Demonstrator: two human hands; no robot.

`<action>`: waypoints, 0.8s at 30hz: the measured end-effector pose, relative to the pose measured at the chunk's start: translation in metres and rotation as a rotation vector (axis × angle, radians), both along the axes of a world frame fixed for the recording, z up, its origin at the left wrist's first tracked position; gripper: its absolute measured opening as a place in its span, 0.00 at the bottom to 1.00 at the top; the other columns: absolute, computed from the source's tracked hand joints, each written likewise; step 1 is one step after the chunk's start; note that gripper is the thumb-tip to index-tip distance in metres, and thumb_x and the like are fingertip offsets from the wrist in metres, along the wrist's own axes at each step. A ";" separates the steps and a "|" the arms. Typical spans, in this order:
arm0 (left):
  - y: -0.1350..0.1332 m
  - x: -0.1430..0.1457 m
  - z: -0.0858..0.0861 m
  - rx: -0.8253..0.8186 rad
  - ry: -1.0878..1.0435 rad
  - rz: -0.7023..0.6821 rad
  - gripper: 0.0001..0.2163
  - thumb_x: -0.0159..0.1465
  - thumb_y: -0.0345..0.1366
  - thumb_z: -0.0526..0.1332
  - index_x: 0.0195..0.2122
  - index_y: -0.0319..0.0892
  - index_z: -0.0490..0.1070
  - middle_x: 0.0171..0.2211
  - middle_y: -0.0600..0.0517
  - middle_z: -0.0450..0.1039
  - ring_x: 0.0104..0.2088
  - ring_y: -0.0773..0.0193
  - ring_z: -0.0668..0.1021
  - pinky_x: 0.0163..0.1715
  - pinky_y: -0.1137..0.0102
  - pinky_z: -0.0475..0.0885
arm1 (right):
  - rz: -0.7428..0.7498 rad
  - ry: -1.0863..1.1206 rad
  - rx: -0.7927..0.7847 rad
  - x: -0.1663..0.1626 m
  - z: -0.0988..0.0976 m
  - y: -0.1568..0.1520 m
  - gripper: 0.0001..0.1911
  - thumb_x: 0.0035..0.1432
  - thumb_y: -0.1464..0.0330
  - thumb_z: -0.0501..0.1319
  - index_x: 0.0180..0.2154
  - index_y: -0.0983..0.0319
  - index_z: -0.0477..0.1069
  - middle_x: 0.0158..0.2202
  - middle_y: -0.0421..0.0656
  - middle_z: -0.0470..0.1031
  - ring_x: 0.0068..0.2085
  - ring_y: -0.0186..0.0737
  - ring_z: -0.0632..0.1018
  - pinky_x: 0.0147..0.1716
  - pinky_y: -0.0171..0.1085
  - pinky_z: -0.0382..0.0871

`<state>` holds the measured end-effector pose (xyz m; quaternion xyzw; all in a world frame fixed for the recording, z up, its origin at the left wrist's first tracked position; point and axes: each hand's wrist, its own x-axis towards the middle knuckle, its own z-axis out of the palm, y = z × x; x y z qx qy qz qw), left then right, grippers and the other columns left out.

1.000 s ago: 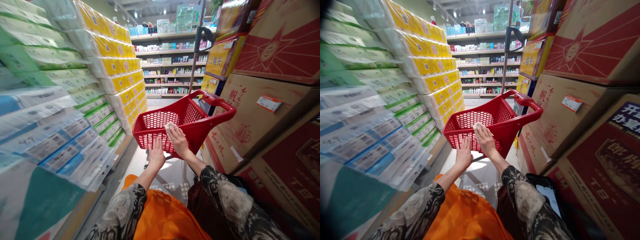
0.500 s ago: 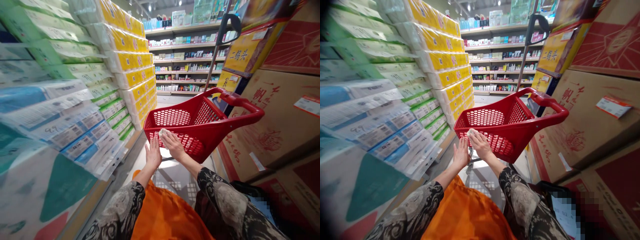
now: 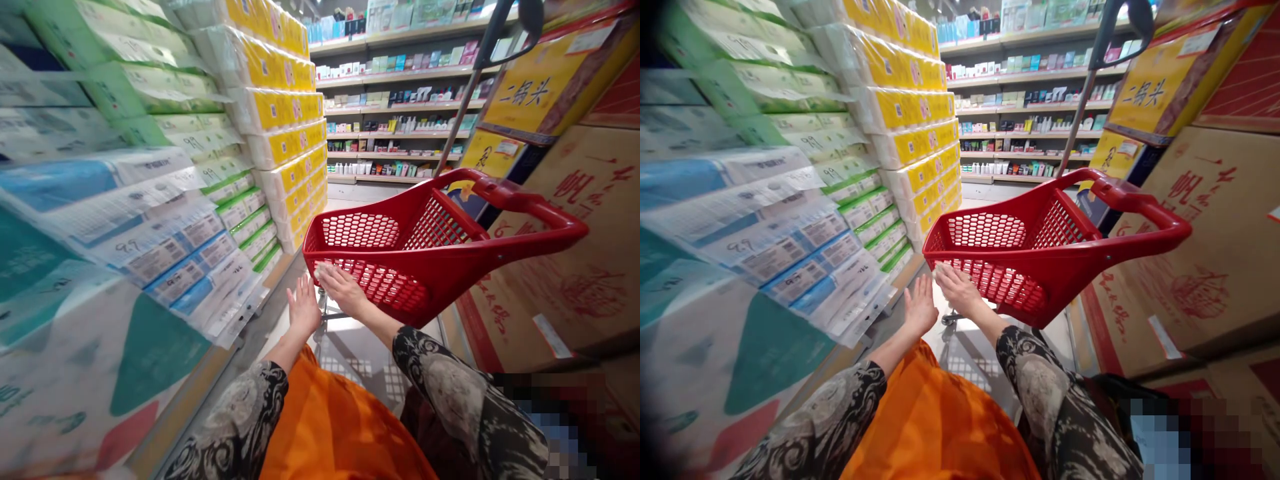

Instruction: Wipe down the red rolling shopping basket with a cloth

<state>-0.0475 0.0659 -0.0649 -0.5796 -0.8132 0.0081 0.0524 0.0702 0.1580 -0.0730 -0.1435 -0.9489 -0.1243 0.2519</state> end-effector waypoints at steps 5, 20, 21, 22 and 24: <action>0.001 -0.002 0.011 0.021 0.025 0.011 0.33 0.56 0.32 0.53 0.63 0.34 0.45 0.66 0.41 0.40 0.65 0.51 0.48 0.60 0.48 0.48 | -0.047 -0.022 -0.029 -0.035 0.017 0.011 0.22 0.62 0.75 0.46 0.58 0.69 0.58 0.60 0.51 0.61 0.63 0.46 0.55 0.61 0.48 0.51; 0.066 0.011 0.066 0.085 -0.037 -0.137 0.32 0.56 0.33 0.52 0.63 0.37 0.46 0.65 0.43 0.44 0.64 0.52 0.49 0.59 0.46 0.47 | -0.394 0.090 0.001 0.052 0.085 0.024 0.20 0.61 0.75 0.50 0.55 0.67 0.63 0.58 0.54 0.62 0.62 0.48 0.57 0.58 0.50 0.55; 0.069 0.013 0.068 0.057 -0.046 -0.140 0.32 0.56 0.33 0.51 0.63 0.37 0.47 0.65 0.43 0.45 0.64 0.51 0.49 0.59 0.45 0.47 | -0.435 0.067 0.009 0.070 0.088 0.029 0.19 0.61 0.75 0.51 0.54 0.67 0.63 0.58 0.54 0.62 0.62 0.48 0.58 0.57 0.50 0.56; 0.070 0.014 0.068 0.039 -0.050 -0.139 0.32 0.57 0.32 0.51 0.63 0.38 0.47 0.65 0.43 0.46 0.64 0.51 0.50 0.59 0.45 0.47 | -0.468 0.049 0.020 0.091 0.090 0.033 0.19 0.61 0.74 0.50 0.53 0.67 0.64 0.58 0.53 0.62 0.62 0.48 0.58 0.57 0.50 0.56; 0.068 0.013 0.067 0.031 -0.046 -0.140 0.31 0.57 0.32 0.50 0.63 0.39 0.46 0.65 0.44 0.47 0.64 0.52 0.50 0.59 0.44 0.47 | -0.534 0.042 0.045 0.142 0.094 0.039 0.18 0.62 0.73 0.49 0.53 0.65 0.66 0.58 0.51 0.63 0.62 0.48 0.58 0.57 0.50 0.55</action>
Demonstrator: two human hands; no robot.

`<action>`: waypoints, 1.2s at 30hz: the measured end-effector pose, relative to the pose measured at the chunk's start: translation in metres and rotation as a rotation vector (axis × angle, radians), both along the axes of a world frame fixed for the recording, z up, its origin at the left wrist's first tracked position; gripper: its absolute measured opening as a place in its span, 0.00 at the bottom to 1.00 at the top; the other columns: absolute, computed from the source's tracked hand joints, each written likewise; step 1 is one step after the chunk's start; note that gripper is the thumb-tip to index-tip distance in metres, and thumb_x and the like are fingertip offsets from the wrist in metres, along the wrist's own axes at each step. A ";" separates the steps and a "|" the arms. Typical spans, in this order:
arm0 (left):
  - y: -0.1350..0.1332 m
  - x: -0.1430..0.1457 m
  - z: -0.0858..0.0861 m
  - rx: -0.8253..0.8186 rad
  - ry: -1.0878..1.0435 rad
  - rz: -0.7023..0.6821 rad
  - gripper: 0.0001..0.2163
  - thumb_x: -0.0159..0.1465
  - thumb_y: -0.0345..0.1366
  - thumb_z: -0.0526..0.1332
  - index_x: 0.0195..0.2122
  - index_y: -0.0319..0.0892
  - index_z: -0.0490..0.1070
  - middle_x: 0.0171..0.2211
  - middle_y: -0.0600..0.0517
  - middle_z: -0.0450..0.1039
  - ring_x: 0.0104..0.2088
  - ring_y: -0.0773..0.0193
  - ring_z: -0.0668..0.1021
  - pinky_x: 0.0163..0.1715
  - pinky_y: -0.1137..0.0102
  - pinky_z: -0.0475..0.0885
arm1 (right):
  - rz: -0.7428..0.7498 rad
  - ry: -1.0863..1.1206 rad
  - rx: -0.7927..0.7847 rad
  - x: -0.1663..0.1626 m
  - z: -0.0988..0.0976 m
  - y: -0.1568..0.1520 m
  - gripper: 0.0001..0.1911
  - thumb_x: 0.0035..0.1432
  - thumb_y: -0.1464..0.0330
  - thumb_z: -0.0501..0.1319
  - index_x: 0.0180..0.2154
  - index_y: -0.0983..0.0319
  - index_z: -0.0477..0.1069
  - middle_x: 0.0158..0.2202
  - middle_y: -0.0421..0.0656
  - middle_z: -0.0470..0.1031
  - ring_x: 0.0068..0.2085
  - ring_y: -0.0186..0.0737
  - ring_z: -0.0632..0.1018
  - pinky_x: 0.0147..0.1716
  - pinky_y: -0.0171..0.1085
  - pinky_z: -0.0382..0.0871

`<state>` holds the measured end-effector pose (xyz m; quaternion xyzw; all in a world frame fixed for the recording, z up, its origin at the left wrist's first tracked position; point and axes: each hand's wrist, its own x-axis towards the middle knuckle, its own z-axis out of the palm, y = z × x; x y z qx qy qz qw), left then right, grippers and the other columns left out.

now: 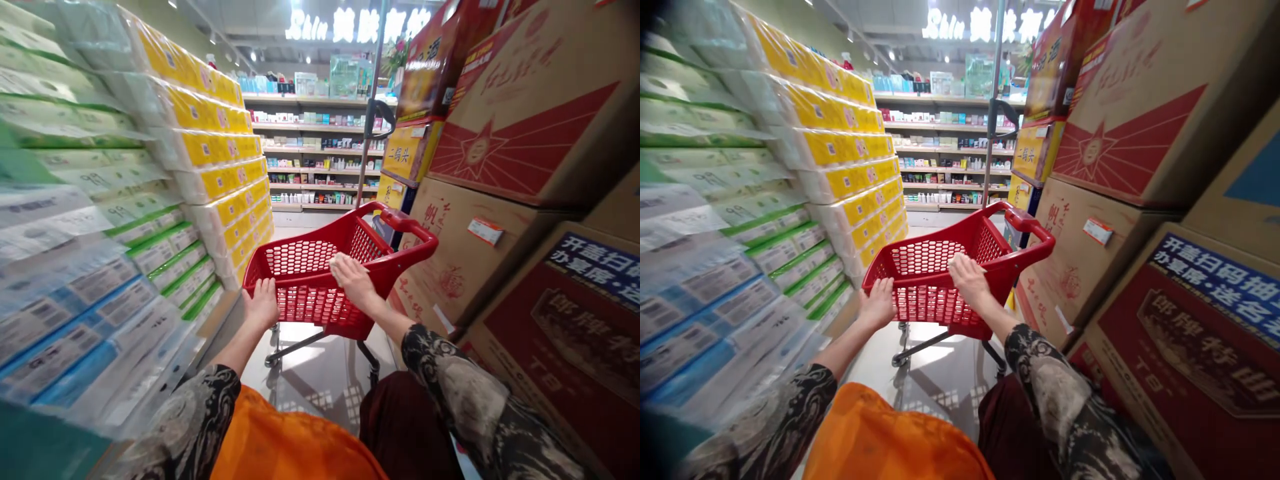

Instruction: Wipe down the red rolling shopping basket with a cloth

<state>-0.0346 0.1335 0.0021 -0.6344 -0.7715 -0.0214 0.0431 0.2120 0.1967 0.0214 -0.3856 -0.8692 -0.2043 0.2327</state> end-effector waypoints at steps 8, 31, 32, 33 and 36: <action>-0.021 -0.002 -0.002 -0.013 0.006 0.012 0.32 0.58 0.32 0.50 0.64 0.38 0.43 0.65 0.43 0.46 0.64 0.51 0.50 0.58 0.43 0.48 | -0.393 0.245 0.149 0.150 0.049 0.016 0.19 0.61 0.74 0.47 0.51 0.67 0.68 0.60 0.53 0.60 0.62 0.47 0.56 0.58 0.51 0.53; -0.088 0.033 -0.012 0.080 0.012 -0.139 0.27 0.59 0.29 0.48 0.62 0.36 0.50 0.57 0.40 0.61 0.58 0.54 0.62 0.59 0.47 0.47 | -0.057 0.077 -0.145 0.063 -0.011 0.011 0.22 0.62 0.75 0.45 0.56 0.65 0.63 0.59 0.51 0.62 0.62 0.48 0.58 0.59 0.51 0.53; -0.089 0.036 -0.013 0.070 -0.003 -0.150 0.28 0.59 0.29 0.48 0.62 0.36 0.49 0.59 0.41 0.59 0.59 0.54 0.59 0.59 0.47 0.47 | -0.069 0.099 -0.160 0.059 -0.012 0.012 0.21 0.62 0.75 0.46 0.55 0.66 0.64 0.59 0.52 0.62 0.62 0.48 0.58 0.59 0.51 0.53; -0.089 0.040 -0.014 0.058 -0.019 -0.153 0.28 0.58 0.29 0.48 0.62 0.36 0.49 0.60 0.41 0.57 0.61 0.53 0.57 0.59 0.48 0.47 | -0.071 0.114 -0.172 0.052 -0.013 0.011 0.21 0.62 0.75 0.46 0.55 0.66 0.65 0.58 0.53 0.62 0.61 0.48 0.59 0.59 0.51 0.55; -0.085 0.055 -0.013 0.024 -0.060 -0.145 0.30 0.57 0.32 0.51 0.62 0.35 0.48 0.61 0.40 0.55 0.62 0.51 0.54 0.59 0.48 0.47 | 0.019 0.106 -0.191 0.014 -0.023 -0.006 0.20 0.62 0.75 0.47 0.54 0.63 0.66 0.57 0.50 0.64 0.60 0.45 0.62 0.58 0.48 0.58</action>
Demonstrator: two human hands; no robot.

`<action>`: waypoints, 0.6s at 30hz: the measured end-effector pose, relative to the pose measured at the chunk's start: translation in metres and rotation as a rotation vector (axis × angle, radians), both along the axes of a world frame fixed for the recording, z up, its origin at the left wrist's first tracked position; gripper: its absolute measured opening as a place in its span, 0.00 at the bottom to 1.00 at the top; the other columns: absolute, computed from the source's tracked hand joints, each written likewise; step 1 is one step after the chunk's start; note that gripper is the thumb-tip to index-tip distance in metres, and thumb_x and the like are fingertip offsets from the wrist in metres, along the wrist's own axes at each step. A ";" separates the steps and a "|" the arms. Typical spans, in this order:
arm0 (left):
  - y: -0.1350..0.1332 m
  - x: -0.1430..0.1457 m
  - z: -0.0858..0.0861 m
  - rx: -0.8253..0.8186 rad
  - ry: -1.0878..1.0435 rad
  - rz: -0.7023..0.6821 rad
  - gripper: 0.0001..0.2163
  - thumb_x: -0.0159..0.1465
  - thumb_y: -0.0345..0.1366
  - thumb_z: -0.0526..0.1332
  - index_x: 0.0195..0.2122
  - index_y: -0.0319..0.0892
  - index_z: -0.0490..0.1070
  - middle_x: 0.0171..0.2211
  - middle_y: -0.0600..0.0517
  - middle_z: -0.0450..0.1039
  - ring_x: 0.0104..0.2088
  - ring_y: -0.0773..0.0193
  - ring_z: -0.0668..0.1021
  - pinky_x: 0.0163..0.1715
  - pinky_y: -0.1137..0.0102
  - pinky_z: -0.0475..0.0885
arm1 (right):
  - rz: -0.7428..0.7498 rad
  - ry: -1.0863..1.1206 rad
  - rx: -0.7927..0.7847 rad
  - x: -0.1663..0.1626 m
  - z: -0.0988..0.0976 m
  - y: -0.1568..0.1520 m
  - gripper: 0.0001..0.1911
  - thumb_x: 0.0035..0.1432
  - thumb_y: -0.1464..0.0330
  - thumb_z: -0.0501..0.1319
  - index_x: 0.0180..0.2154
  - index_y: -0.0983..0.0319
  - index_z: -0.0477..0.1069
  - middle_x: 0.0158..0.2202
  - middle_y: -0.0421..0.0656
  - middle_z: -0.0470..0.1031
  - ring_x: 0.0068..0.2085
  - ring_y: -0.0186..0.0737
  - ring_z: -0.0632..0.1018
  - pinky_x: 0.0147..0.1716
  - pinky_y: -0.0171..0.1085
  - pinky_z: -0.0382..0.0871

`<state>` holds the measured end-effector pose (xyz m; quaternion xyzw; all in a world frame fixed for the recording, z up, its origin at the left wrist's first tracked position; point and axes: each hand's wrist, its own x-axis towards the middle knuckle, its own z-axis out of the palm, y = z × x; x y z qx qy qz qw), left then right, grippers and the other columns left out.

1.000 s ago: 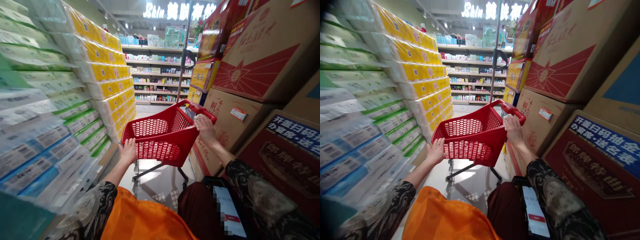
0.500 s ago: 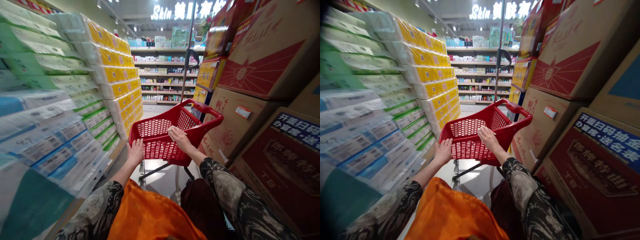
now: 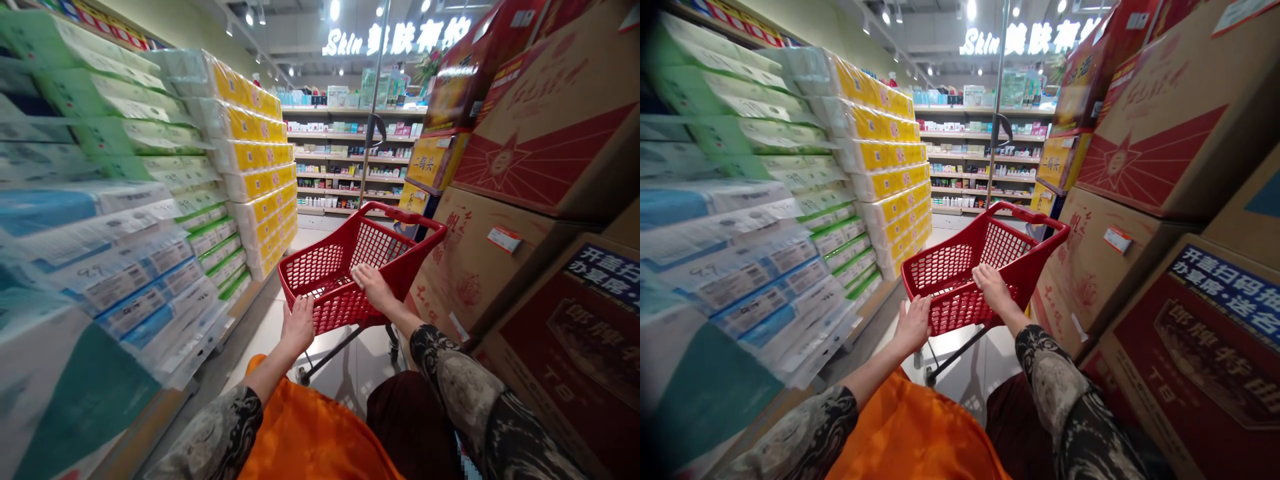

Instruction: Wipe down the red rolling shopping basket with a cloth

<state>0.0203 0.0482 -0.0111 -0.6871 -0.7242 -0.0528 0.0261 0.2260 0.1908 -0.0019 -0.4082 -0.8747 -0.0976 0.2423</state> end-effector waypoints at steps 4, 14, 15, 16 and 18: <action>0.006 0.007 0.004 -0.022 -0.004 -0.037 0.32 0.55 0.32 0.52 0.62 0.35 0.48 0.62 0.41 0.54 0.63 0.52 0.53 0.60 0.47 0.45 | 0.244 0.014 -0.037 -0.054 -0.014 -0.029 0.20 0.61 0.74 0.51 0.55 0.62 0.64 0.58 0.48 0.64 0.60 0.43 0.62 0.59 0.46 0.56; 0.025 -0.004 0.008 -0.066 0.009 -0.111 0.32 0.54 0.35 0.56 0.61 0.38 0.51 0.62 0.42 0.53 0.64 0.51 0.50 0.59 0.46 0.43 | 0.173 0.089 -0.147 -0.031 0.009 -0.013 0.18 0.58 0.78 0.50 0.47 0.67 0.70 0.54 0.52 0.67 0.57 0.41 0.65 0.57 0.42 0.57; 0.025 -0.001 0.007 -0.070 0.002 -0.125 0.32 0.54 0.36 0.56 0.61 0.38 0.50 0.63 0.43 0.52 0.64 0.50 0.50 0.59 0.45 0.43 | 0.221 0.068 -0.149 -0.035 0.009 -0.015 0.17 0.58 0.78 0.50 0.46 0.65 0.71 0.52 0.51 0.69 0.56 0.40 0.66 0.56 0.41 0.58; 0.026 0.003 0.007 -0.075 -0.005 -0.146 0.33 0.55 0.37 0.56 0.61 0.39 0.50 0.63 0.43 0.51 0.64 0.51 0.50 0.59 0.46 0.43 | 0.256 0.045 -0.149 -0.040 0.008 -0.018 0.16 0.58 0.78 0.50 0.44 0.64 0.71 0.50 0.49 0.70 0.54 0.39 0.68 0.54 0.40 0.59; 0.027 0.005 0.008 -0.083 -0.011 -0.186 0.32 0.56 0.37 0.55 0.62 0.38 0.48 0.64 0.44 0.49 0.64 0.52 0.49 0.60 0.46 0.43 | 0.273 0.011 -0.146 -0.048 0.007 -0.023 0.15 0.58 0.77 0.50 0.42 0.63 0.72 0.45 0.47 0.72 0.49 0.38 0.70 0.51 0.38 0.61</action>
